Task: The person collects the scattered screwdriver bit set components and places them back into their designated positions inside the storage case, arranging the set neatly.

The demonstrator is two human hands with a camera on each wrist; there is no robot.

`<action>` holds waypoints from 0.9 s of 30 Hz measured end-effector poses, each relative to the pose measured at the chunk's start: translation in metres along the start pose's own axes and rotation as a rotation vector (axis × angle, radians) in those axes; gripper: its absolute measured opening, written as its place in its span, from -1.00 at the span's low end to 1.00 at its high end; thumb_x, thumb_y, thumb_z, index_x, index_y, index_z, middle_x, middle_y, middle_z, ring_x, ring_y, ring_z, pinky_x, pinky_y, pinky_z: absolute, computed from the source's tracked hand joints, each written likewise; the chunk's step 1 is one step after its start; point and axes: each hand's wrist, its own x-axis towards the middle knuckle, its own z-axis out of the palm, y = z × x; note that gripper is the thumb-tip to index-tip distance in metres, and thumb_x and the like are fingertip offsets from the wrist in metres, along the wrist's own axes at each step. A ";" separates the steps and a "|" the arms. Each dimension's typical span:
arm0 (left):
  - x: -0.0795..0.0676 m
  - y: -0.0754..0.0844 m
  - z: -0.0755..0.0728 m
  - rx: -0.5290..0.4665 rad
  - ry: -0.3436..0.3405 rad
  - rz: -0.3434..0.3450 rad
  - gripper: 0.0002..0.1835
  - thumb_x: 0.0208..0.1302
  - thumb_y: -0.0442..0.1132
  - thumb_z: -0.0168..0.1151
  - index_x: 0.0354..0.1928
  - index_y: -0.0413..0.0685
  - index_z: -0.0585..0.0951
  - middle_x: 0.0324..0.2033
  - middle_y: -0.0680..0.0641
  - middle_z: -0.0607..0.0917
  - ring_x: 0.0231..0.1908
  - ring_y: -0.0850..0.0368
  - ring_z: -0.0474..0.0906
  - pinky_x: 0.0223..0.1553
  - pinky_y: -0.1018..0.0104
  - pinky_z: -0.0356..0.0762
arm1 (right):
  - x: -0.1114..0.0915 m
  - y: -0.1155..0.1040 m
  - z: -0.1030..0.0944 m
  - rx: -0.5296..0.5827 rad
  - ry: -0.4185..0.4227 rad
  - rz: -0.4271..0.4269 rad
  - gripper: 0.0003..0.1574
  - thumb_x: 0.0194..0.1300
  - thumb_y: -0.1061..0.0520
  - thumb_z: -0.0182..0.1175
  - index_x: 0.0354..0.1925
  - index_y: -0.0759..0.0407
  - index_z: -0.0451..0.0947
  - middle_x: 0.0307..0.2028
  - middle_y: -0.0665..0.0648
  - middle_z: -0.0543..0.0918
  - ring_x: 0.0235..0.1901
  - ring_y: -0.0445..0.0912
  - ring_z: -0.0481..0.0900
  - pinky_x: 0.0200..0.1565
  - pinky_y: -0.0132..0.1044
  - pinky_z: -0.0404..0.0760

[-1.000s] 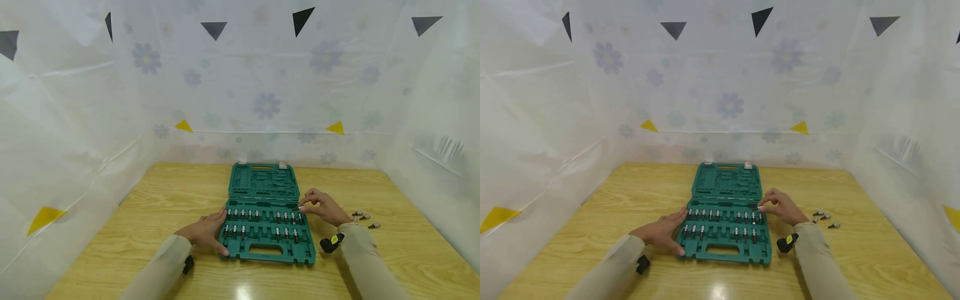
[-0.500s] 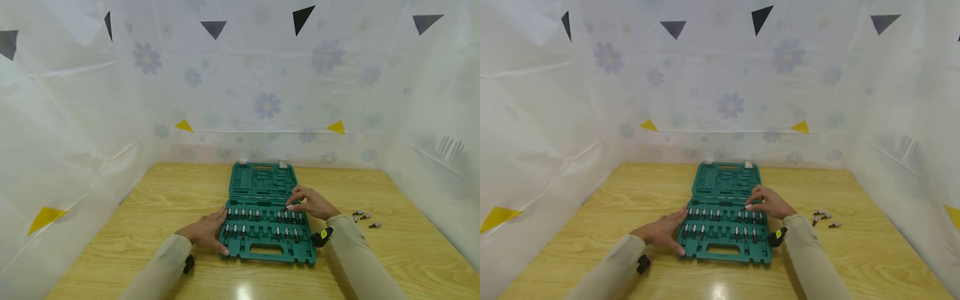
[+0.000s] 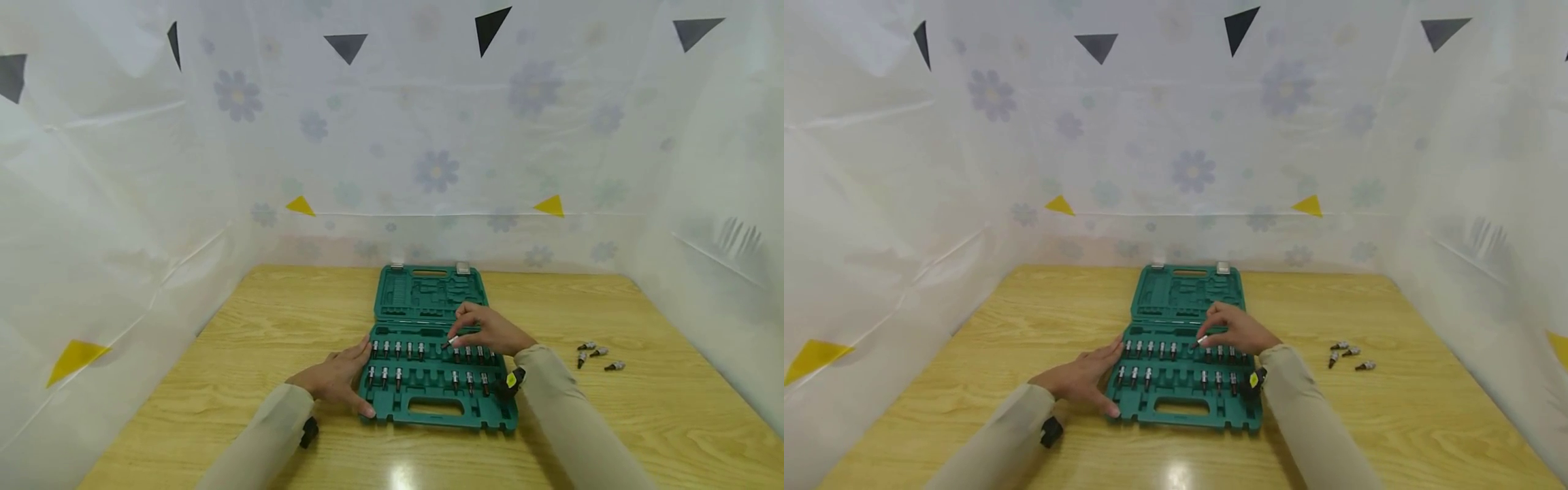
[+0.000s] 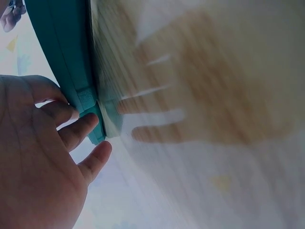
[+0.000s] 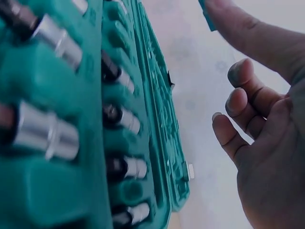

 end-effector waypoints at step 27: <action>0.001 -0.002 0.002 0.029 0.005 0.001 0.30 -0.23 0.42 0.25 0.42 -0.09 -0.18 0.41 -0.06 -0.25 0.38 -0.06 -0.23 0.27 -0.13 -0.17 | 0.042 -0.023 0.035 -0.024 -0.197 -0.032 -0.84 0.07 0.03 0.27 -0.32 -0.01 0.68 -0.37 0.17 0.28 -0.32 -0.03 0.18 -0.28 -0.21 0.13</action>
